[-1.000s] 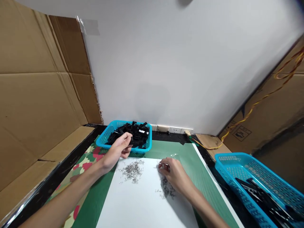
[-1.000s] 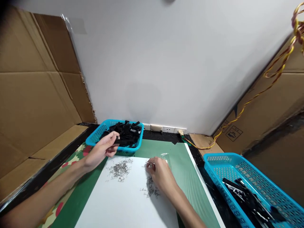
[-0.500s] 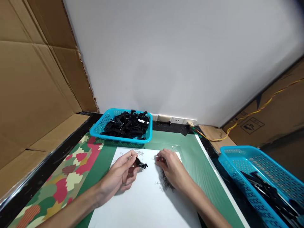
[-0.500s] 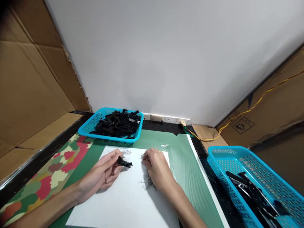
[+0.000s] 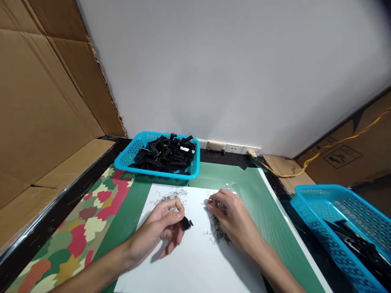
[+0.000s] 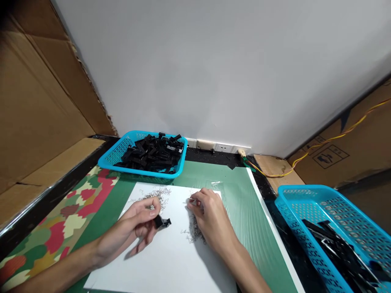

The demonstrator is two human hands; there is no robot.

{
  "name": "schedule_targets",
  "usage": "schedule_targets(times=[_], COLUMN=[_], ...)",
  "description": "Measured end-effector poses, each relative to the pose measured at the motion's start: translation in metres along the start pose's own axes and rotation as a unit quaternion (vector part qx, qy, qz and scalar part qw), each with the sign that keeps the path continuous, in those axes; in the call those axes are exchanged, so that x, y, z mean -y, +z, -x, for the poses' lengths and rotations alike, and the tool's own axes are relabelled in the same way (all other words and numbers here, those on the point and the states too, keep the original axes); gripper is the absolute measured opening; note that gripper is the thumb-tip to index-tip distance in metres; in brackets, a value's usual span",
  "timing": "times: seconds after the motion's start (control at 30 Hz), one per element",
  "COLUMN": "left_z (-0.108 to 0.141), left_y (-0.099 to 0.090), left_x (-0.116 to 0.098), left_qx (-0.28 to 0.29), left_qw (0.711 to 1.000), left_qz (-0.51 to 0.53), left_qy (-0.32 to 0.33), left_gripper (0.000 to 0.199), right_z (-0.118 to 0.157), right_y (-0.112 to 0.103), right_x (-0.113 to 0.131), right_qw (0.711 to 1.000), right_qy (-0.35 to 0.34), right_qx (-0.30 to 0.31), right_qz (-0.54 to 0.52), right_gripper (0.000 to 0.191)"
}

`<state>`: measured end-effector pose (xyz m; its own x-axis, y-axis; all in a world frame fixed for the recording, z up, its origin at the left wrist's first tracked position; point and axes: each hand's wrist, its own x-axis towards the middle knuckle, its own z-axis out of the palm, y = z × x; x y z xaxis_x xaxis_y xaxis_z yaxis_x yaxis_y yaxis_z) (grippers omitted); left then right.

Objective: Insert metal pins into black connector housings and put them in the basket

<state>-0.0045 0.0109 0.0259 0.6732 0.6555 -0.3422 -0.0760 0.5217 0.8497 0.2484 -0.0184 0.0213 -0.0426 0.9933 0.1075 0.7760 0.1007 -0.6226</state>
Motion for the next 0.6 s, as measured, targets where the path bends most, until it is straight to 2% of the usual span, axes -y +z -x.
schedule_targets(times=[0.17,0.37,0.6], left_z=[-0.002,-0.003,-0.004], left_y=[0.0,0.0,-0.002], left_x=[-0.004,-0.003,0.0], left_qx=[0.003,0.0,-0.005], left_qw=[1.0,0.999,0.999], left_qz=[-0.029,-0.051,-0.049], left_qy=[-0.012,-0.005,0.01], left_gripper=[0.035,0.036,0.032], right_z=[-0.002,0.001,0.007], right_y=[0.008,0.011,-0.002], right_x=[0.001,0.001,0.015], right_qw=[1.0,0.999,0.994], right_qy=[0.011,-0.008,0.008], right_qx=[-0.011,-0.013,-0.011], right_qz=[0.013,0.039,-0.109], right_gripper=[0.013,0.02,0.018])
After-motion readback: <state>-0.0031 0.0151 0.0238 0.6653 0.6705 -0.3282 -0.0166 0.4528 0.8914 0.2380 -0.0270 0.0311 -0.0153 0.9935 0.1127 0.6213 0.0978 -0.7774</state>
